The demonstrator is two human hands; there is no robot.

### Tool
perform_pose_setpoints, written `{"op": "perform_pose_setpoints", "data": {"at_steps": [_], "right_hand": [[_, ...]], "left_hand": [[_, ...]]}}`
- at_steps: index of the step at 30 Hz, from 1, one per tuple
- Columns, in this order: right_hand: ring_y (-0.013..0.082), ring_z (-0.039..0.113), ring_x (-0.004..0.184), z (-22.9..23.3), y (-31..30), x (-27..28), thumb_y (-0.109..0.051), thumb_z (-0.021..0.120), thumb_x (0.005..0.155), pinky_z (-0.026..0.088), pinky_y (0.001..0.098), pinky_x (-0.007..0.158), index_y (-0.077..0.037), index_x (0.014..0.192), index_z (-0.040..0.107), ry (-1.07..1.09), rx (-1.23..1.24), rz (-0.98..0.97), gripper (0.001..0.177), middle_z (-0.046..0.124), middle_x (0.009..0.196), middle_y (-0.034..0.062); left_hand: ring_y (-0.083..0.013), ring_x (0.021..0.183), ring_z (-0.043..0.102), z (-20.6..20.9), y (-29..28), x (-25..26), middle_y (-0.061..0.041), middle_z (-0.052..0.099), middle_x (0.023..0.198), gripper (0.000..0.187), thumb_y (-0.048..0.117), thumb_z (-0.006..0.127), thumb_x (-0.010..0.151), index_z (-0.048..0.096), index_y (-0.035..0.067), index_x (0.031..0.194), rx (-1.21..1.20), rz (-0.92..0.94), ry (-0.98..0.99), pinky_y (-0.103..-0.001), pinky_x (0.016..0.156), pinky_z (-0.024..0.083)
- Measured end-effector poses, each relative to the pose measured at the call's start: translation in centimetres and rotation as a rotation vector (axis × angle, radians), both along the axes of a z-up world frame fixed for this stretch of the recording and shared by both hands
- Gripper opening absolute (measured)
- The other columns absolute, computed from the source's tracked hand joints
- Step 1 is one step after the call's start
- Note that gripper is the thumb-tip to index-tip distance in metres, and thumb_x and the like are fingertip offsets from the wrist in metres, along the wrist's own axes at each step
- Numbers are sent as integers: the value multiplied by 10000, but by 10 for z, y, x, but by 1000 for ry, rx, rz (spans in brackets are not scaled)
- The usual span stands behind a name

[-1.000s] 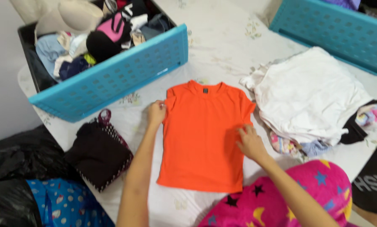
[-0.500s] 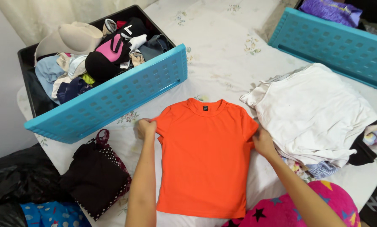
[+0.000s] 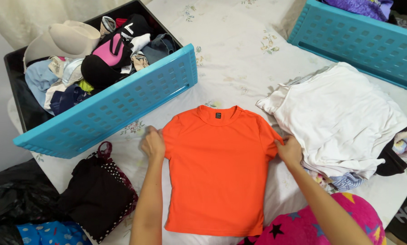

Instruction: The person sits on a bed and folds several garments one by one, including a maroon plaid bag, a black polka-dot top, a black tank top, and an orange t-shirt. Each item is smoothed, folded into a compact rectangle, and placed on a growing pile.

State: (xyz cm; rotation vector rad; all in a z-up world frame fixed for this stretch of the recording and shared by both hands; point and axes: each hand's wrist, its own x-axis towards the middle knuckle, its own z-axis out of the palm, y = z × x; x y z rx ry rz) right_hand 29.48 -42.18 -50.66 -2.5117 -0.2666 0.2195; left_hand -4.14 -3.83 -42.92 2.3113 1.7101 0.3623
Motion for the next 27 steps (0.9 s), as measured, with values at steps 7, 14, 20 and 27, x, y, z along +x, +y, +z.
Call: {"op": "perform_pose_setpoints", "data": {"at_steps": [7, 14, 20, 27], "right_hand": [[424, 604, 984, -33, 24, -24, -173, 775, 899, 486, 525, 859, -6, 1156, 545, -385, 325, 83, 383, 643, 1073, 231], [328, 728, 1050, 28, -1, -32, -270, 698, 979, 548, 408, 992, -99, 1219, 725, 78, 155, -97, 297, 725, 1117, 193], [432, 498, 1305, 54, 53, -59, -122, 721, 810, 446, 546, 1065, -91, 1300, 577, -498, 33, 296, 511, 488, 1390, 187], [402, 554, 1252, 33, 98, 7, -74, 636, 869, 463, 477, 1045, -110, 1153, 693, -517, -11, 650, 292, 577, 1362, 204]], "left_hand": [[-309, 1459, 416, 1, -55, 5, -117, 456, 1538, 446, 359, 551, 991, 559, 120, 1367, 355, -319, -32, -617, 1112, 324], [-368, 1497, 186, -14, -49, 11, -160, 233, 1641, 641, 499, 478, 979, 390, 173, 1524, 107, -214, 227, -797, 1065, 99], [-400, 1514, 208, -26, -26, 65, -139, 306, 1637, 577, 322, 570, 944, 463, 178, 1492, 265, -463, 78, -758, 1104, 167], [-293, 1290, 524, -35, 15, 115, -55, 604, 1311, 326, 195, 631, 935, 616, 187, 1261, 227, -651, 89, -553, 1063, 409]]}}
